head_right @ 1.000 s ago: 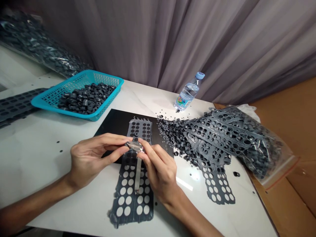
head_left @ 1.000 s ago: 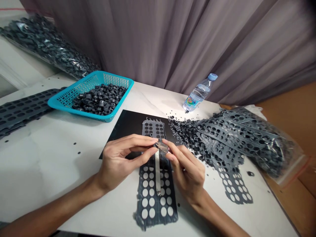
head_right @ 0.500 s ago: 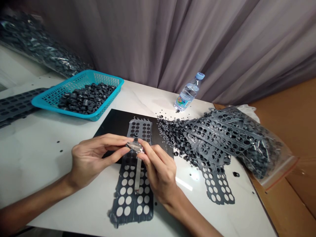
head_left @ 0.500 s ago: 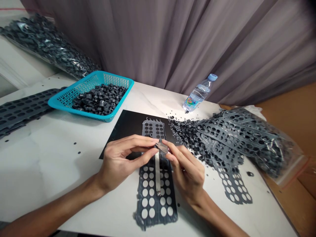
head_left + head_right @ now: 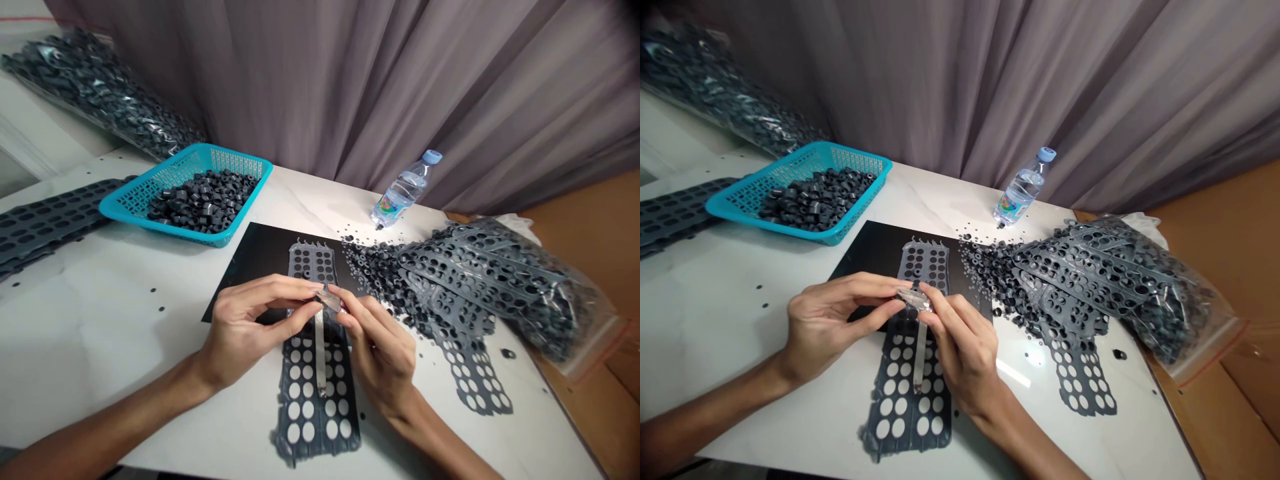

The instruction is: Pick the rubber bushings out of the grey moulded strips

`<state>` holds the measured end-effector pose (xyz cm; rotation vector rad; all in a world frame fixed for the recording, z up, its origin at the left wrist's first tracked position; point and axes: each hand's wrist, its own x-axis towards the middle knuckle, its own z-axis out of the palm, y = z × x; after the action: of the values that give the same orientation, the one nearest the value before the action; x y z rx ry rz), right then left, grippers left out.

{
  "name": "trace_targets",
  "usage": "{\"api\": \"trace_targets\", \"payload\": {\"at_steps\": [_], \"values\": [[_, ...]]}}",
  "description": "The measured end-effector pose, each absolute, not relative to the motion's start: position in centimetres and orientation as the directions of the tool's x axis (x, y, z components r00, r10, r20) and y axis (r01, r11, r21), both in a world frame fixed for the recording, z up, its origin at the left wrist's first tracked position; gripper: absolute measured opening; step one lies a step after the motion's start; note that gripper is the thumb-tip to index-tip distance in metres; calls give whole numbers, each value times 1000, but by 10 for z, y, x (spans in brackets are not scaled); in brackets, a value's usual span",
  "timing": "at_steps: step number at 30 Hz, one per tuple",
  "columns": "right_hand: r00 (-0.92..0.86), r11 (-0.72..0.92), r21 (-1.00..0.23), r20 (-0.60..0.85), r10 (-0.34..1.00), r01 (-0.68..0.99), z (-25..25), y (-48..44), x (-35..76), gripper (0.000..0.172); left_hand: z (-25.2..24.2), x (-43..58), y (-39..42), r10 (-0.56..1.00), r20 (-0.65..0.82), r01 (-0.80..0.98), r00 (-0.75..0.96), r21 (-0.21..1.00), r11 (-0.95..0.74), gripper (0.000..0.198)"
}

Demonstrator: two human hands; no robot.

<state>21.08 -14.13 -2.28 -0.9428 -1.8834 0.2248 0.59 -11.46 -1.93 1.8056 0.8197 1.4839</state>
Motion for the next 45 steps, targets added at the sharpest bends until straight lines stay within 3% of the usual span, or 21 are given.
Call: {"api": "trace_targets", "payload": {"at_steps": [36,45], "values": [[-215,671,-494,694,688,553,-22,-143,212,43,-15,7,-116,827,547,60,129,828,-557,28],[-207,663,-500,689,695,557,-20,-143,210,41,-15,7,-115,813,566,95,134,810,-579,20]]}}
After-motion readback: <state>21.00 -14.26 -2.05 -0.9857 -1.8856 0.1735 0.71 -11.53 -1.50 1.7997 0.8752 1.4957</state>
